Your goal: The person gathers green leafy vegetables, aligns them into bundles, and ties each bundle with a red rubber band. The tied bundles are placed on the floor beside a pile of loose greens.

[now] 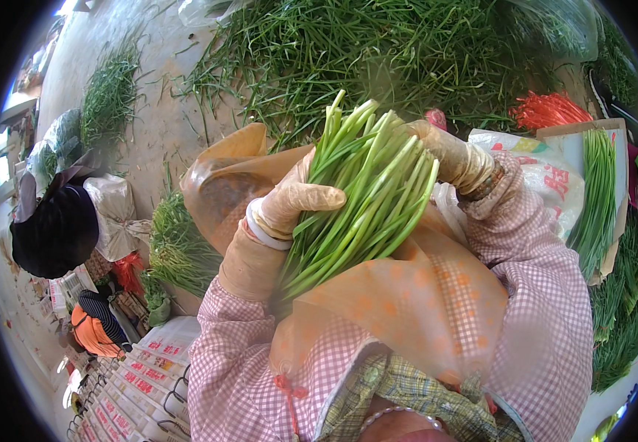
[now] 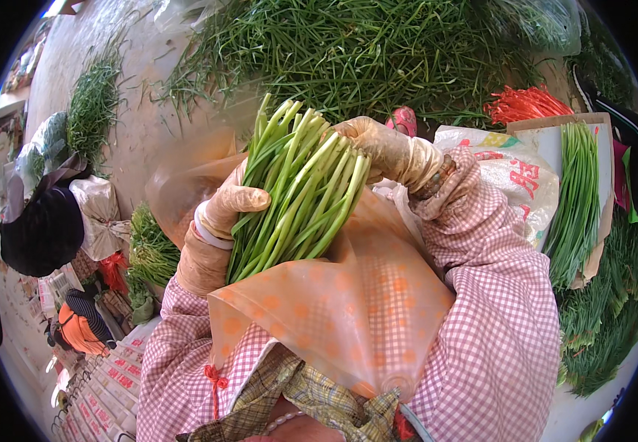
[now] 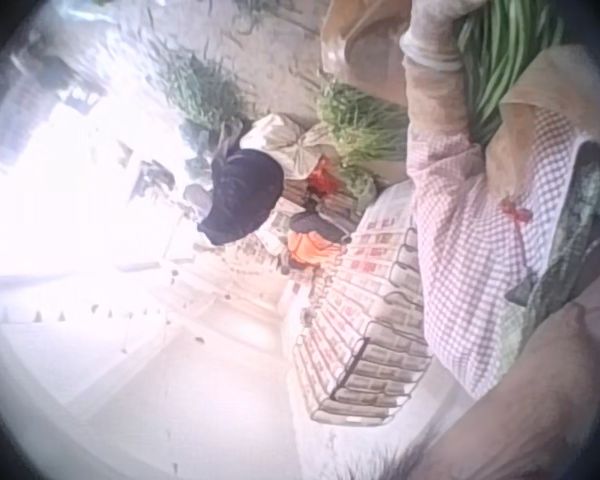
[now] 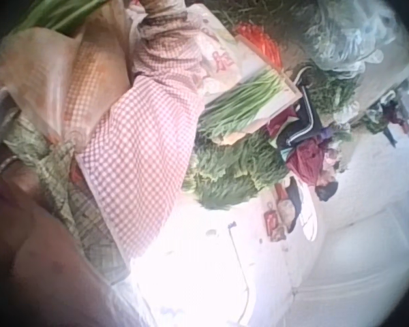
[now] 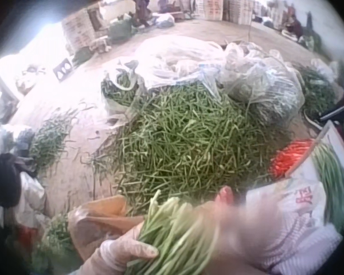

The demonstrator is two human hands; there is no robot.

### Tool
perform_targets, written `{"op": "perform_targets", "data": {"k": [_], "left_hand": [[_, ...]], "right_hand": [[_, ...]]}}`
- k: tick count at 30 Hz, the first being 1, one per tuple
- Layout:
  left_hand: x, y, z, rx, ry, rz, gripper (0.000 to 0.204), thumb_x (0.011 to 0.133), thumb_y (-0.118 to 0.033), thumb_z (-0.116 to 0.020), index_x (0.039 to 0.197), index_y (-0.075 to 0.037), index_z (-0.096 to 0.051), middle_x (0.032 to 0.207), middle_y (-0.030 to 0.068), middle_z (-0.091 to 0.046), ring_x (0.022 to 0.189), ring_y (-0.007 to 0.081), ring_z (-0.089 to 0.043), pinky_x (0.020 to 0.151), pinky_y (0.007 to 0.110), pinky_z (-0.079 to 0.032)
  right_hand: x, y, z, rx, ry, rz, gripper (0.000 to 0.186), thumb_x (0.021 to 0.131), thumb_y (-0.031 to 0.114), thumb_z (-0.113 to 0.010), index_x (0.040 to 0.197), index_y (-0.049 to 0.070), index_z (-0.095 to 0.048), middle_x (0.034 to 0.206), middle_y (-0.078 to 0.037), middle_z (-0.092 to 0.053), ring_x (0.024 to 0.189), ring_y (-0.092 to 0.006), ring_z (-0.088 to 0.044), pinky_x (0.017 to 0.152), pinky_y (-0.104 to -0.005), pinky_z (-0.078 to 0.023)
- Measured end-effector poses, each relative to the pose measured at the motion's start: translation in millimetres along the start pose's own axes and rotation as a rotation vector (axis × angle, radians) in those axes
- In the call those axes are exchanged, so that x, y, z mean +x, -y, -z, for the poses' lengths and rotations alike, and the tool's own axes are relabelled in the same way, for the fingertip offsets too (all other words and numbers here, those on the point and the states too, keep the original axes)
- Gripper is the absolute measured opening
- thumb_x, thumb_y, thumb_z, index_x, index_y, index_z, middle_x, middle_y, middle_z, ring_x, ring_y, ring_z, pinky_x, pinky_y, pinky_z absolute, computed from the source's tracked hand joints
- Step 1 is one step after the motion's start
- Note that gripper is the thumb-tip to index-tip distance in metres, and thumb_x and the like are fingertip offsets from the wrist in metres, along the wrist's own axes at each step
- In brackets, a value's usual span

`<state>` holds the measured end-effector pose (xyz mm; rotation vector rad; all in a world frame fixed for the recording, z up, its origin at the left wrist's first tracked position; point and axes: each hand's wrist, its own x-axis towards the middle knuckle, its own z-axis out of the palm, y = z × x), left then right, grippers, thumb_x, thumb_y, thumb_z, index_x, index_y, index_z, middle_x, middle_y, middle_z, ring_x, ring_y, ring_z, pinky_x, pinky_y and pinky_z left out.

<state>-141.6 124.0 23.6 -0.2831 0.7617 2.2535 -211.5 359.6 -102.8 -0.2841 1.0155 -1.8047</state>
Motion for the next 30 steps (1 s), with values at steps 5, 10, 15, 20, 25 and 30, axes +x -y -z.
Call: {"op": "perform_targets", "data": {"k": [5,10,15,20,25,30], "left_hand": [[-2,2,-1,0.009,-0.026,-0.058,0.090,0.072,-0.017,-0.074,0.150,-0.003,-0.030,0.139,0.0134,-0.050,0.125,0.0230,-0.052,0.108,0.036,-0.039],[-5,9,4,0.090,-0.144,0.003,0.087,0.070,-0.028,-0.074,0.144,0.002,-0.038,0.131,0.0147,-0.056,0.115,0.0231,-0.058,0.101,0.036,-0.046],[-4,12,13,0.084,-0.117,0.095,0.088,0.071,-0.029,-0.076,0.145,0.000,-0.037,0.133,0.0139,-0.054,0.117,0.0235,-0.057,0.101,0.037,-0.046],[2,16,13,0.074,-0.006,0.165,0.085,0.071,-0.024,-0.078,0.143,0.000,-0.040,0.130,0.0126,-0.058,0.118,0.0226,-0.057,0.104,0.036,-0.043],[2,10,2,0.103,0.019,0.110,0.100,0.071,-0.018,-0.079,0.153,-0.006,-0.024,0.146,0.0119,-0.043,0.132,0.0243,-0.044,0.112,0.038,-0.033],[-5,-5,-15,0.033,0.048,0.154,0.093,0.072,-0.025,-0.079,0.150,-0.005,-0.031,0.144,0.0131,-0.046,0.131,0.0264,-0.046,0.112,0.038,-0.034]], "right_hand": [[-21,18,-4,-0.223,0.107,0.006,0.043,0.090,0.037,-0.069,0.118,0.005,-0.063,0.093,-0.008,-0.070,0.062,-0.0116,-0.060,0.050,-0.0240,-0.044],[-35,30,-11,0.084,0.031,-0.149,0.029,0.091,0.029,-0.071,0.106,0.005,-0.067,0.073,-0.002,-0.066,0.041,-0.0047,-0.048,0.035,-0.0183,-0.031],[-10,-3,1,-0.085,-0.162,0.008,0.023,0.094,0.027,-0.065,0.102,0.006,-0.067,0.064,0.000,-0.060,0.039,-0.0046,-0.043,0.035,-0.0197,-0.030],[-10,32,5,-0.251,-0.263,0.163,0.019,0.093,0.020,-0.062,0.097,0.002,-0.068,0.067,-0.002,-0.063,0.042,-0.0073,-0.050,0.035,-0.0215,-0.037],[-23,153,-2,0.042,-0.322,0.531,0.041,0.100,0.036,-0.050,0.125,0.004,-0.057,0.109,-0.012,-0.065,0.095,-0.0196,-0.064,0.083,-0.0325,-0.053],[11,122,-62,-0.732,0.185,0.447,0.049,0.104,0.039,-0.041,0.140,0.007,-0.050,0.147,-0.016,-0.045,0.135,-0.0271,-0.043,0.114,-0.0387,-0.031]]}}
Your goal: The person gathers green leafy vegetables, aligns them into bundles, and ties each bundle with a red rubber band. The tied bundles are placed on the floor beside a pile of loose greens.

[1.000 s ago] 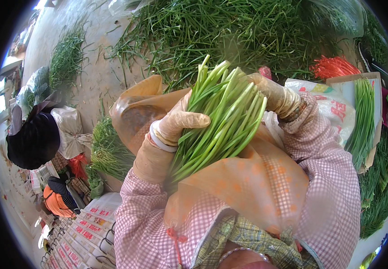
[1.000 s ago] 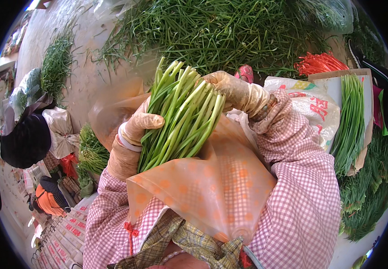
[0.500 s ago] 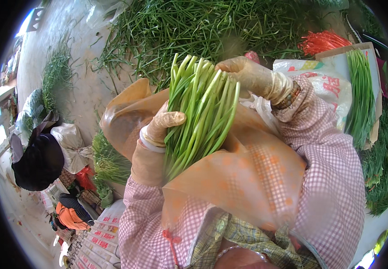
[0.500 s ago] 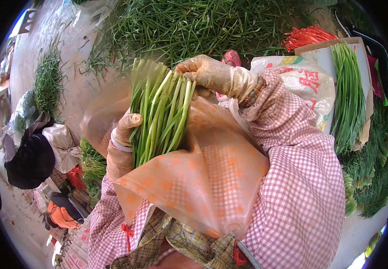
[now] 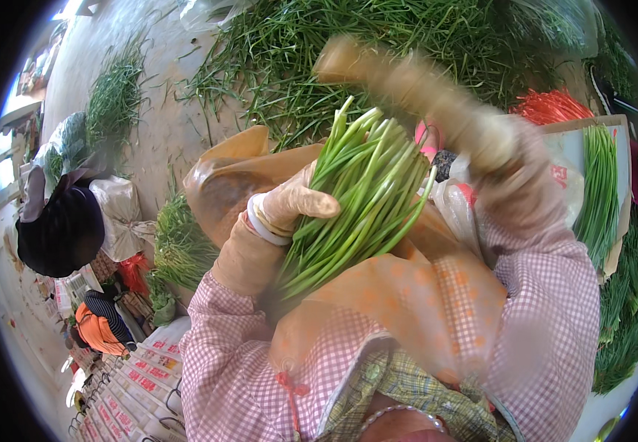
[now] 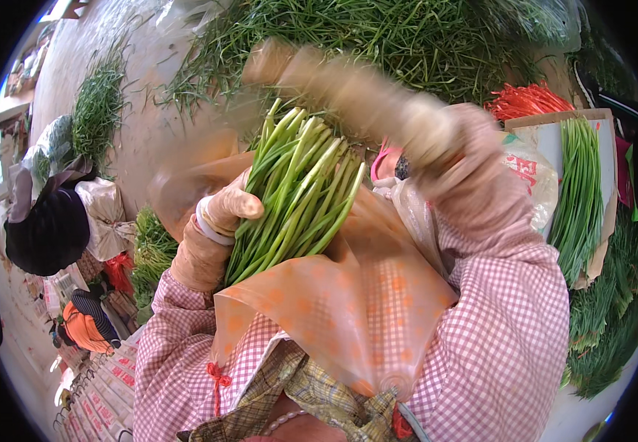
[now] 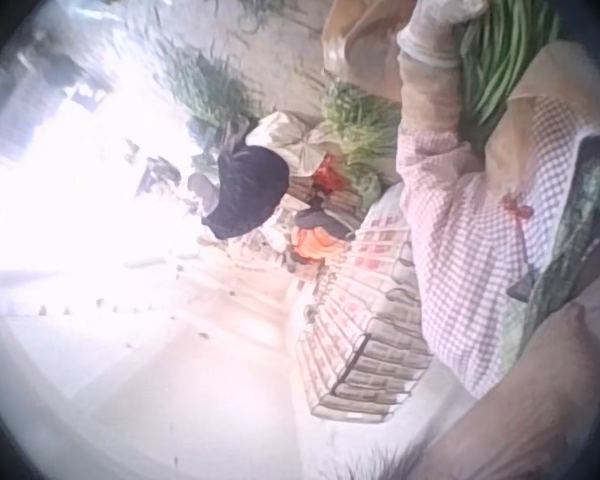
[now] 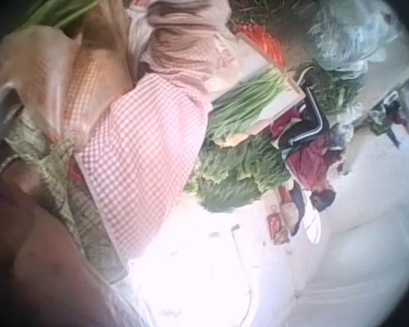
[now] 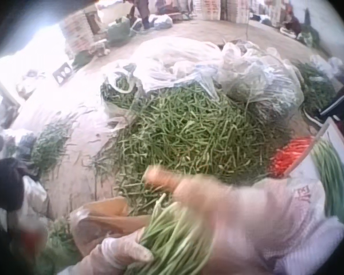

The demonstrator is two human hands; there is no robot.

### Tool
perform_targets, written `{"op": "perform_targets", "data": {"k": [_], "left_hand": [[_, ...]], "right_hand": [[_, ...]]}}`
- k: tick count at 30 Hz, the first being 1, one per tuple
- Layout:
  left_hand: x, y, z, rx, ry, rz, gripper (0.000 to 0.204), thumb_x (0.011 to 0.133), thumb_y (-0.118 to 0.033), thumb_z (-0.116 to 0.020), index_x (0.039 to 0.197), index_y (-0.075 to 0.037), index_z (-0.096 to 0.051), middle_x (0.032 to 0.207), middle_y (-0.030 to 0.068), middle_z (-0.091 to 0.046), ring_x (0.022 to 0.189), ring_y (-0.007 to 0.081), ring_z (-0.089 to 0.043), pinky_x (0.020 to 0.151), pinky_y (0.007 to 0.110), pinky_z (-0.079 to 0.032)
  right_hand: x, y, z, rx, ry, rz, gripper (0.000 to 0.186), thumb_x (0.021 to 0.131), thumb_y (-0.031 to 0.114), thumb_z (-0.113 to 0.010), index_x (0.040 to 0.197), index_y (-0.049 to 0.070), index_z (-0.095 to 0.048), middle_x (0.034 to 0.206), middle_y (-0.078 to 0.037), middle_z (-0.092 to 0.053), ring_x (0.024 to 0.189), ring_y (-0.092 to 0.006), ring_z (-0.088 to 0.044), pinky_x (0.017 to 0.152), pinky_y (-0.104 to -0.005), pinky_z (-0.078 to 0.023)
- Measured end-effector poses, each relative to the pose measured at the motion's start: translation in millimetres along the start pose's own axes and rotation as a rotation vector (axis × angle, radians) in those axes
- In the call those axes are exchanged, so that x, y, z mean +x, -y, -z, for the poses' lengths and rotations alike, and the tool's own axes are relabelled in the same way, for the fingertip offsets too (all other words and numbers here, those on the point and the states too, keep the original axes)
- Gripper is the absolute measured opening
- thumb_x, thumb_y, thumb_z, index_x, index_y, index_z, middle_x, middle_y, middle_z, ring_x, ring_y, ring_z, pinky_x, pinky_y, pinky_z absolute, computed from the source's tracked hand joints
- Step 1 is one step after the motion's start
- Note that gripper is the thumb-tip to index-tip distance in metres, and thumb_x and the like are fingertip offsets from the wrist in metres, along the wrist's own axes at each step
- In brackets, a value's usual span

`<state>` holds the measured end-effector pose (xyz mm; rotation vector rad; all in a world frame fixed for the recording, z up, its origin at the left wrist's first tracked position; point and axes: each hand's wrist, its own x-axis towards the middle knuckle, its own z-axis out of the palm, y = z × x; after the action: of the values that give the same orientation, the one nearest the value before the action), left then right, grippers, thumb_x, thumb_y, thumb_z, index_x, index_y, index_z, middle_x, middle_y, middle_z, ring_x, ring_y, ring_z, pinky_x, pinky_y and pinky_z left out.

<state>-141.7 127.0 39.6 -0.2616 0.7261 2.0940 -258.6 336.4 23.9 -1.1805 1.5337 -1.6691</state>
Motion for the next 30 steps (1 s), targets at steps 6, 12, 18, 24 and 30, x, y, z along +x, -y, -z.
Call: {"op": "perform_targets", "data": {"k": [6,12,18,24,30], "left_hand": [[-20,4,-21,-0.196,-0.209,-0.160,0.069,0.089,-0.038,-0.064,0.145,-0.004,-0.041,0.142,0.0132,-0.051,0.129,0.0227,-0.050,0.113,0.038,-0.035],[-13,-1,-3,-0.126,-0.047,-0.035,0.071,0.084,-0.026,-0.068,0.145,-0.002,-0.040,0.139,0.0130,-0.053,0.127,0.0222,-0.051,0.112,0.035,-0.035],[-9,-4,14,0.075,-0.112,-0.102,0.084,0.073,-0.019,-0.075,0.146,-0.002,-0.039,0.141,0.0121,-0.051,0.129,0.0233,-0.049,0.112,0.036,-0.034],[-20,4,-15,-0.171,-0.346,-0.235,0.064,0.088,-0.034,-0.068,0.140,-0.003,-0.047,0.132,0.0114,-0.058,0.121,0.0206,-0.056,0.106,0.034,-0.042],[-18,-9,10,0.301,-0.157,-0.177,0.070,0.086,-0.028,-0.068,0.145,-0.003,-0.040,0.134,0.0094,-0.055,0.121,0.0192,-0.054,0.105,0.033,-0.040]], "right_hand": [[1,-13,23,0.331,-0.304,-0.097,0.083,0.095,0.069,-0.031,0.149,0.007,-0.037,0.151,-0.015,-0.041,0.145,-0.0253,-0.030,0.120,-0.0443,-0.013],[-2,-34,-31,0.043,-0.228,0.079,0.084,0.095,0.068,-0.034,0.150,0.005,-0.034,0.153,-0.014,-0.039,0.145,-0.0270,-0.028,0.120,-0.0438,-0.013],[-47,-19,-12,0.439,-0.851,-0.200,0.090,0.087,0.065,-0.059,0.153,0.014,-0.025,0.143,-0.014,-0.046,0.127,-0.0240,-0.049,0.108,-0.0436,-0.036],[-62,-21,-112,0.803,-0.631,-0.180,0.115,0.077,0.063,-0.072,0.156,0.011,-0.009,0.148,-0.016,-0.042,0.135,-0.0287,-0.042,0.113,-0.0455,-0.032],[-15,-33,-119,0.983,-0.856,-0.228,0.077,0.084,0.029,-0.078,0.146,0.009,-0.037,0.118,-0.009,-0.063,0.106,-0.0187,-0.062,0.092,-0.0343,-0.053]]}}
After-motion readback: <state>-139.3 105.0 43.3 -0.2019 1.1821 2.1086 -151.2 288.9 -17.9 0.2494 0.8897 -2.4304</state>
